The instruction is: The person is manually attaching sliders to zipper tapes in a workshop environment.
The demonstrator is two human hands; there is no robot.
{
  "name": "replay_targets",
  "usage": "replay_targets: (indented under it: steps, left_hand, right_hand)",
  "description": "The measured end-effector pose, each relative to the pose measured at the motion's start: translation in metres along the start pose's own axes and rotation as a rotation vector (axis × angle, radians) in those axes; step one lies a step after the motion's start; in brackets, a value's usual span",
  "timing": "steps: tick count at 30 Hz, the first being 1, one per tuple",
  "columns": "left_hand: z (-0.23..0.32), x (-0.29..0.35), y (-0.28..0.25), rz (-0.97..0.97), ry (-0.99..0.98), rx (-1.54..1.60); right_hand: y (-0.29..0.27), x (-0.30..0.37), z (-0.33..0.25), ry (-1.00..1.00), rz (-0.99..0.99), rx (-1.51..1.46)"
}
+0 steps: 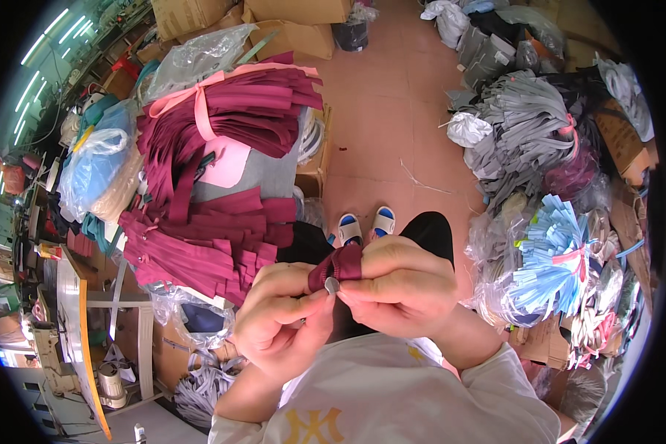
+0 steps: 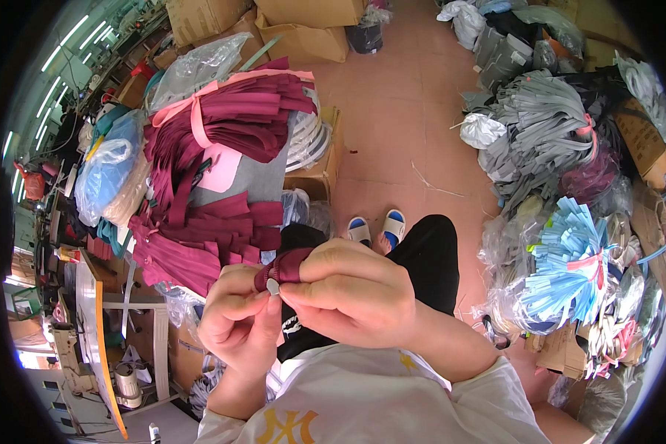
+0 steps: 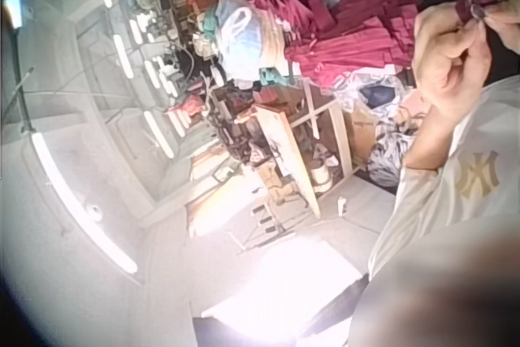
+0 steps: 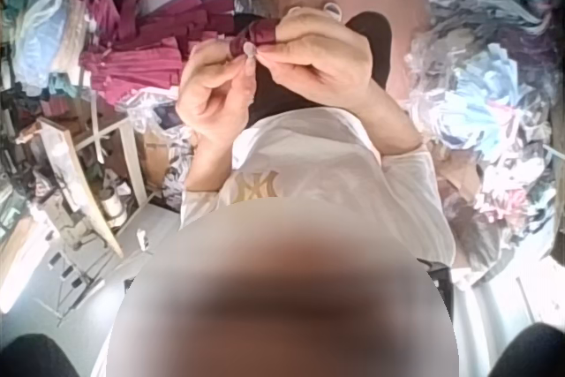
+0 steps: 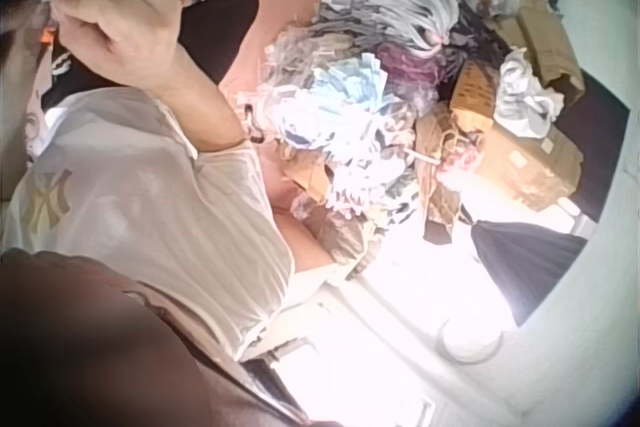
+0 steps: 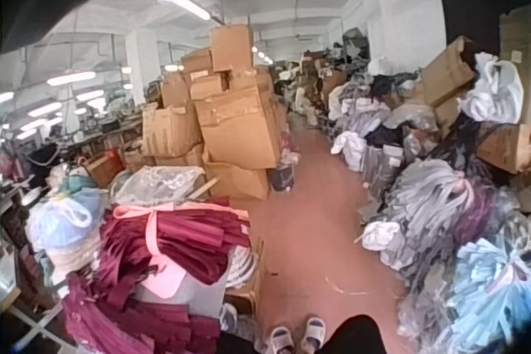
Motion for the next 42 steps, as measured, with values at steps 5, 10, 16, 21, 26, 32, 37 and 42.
replay_targets:
  steps: [5, 10, 16, 21, 26, 32, 37, 42]
  left_hand:
    - [0.002, 0.000, 0.003, 0.025, 0.108, -0.038]
    - [-0.008, 0.000, 0.000, 0.040, 0.018, -0.024]
    - [-0.019, 0.004, -0.005, 0.099, -0.149, 0.066]
    - [-0.013, 0.004, 0.000, 0.051, -0.021, 0.017]
    - [-0.027, 0.006, -0.004, 0.144, -0.338, 0.265]
    - [-0.039, 0.012, -0.006, 0.134, -0.516, 0.469]
    - [-0.044, 0.014, -0.002, 0.151, -0.653, 0.576]
    - [-0.044, 0.014, -0.001, 0.138, -0.707, 0.617]
  right_hand:
    - [-0.001, 0.007, 0.001, -0.017, 0.060, 0.054]
    - [-0.002, 0.007, 0.013, 0.061, 0.043, 0.057]
    - [0.000, 0.002, 0.017, 0.139, 0.005, 0.007]
    - [0.003, 0.011, 0.019, 0.168, 0.015, -0.001]
    - [0.006, 0.016, 0.041, 0.526, -0.017, -0.296]
    - [0.011, 0.013, 0.039, 0.582, -0.090, -0.416]
    - [0.011, 0.014, 0.040, 0.605, -0.108, -0.381]
    - [0.006, 0.001, 0.035, 0.439, -0.133, -0.185]
Point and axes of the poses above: each hand's wrist, its own x-axis away from the middle knuckle, its own y-axis out of the palm, z = x × y, the point moved 10 cm from there along -x, towards the middle knuckle, and after that the axes turned 8 degrees about z, right-handed, at the moved point
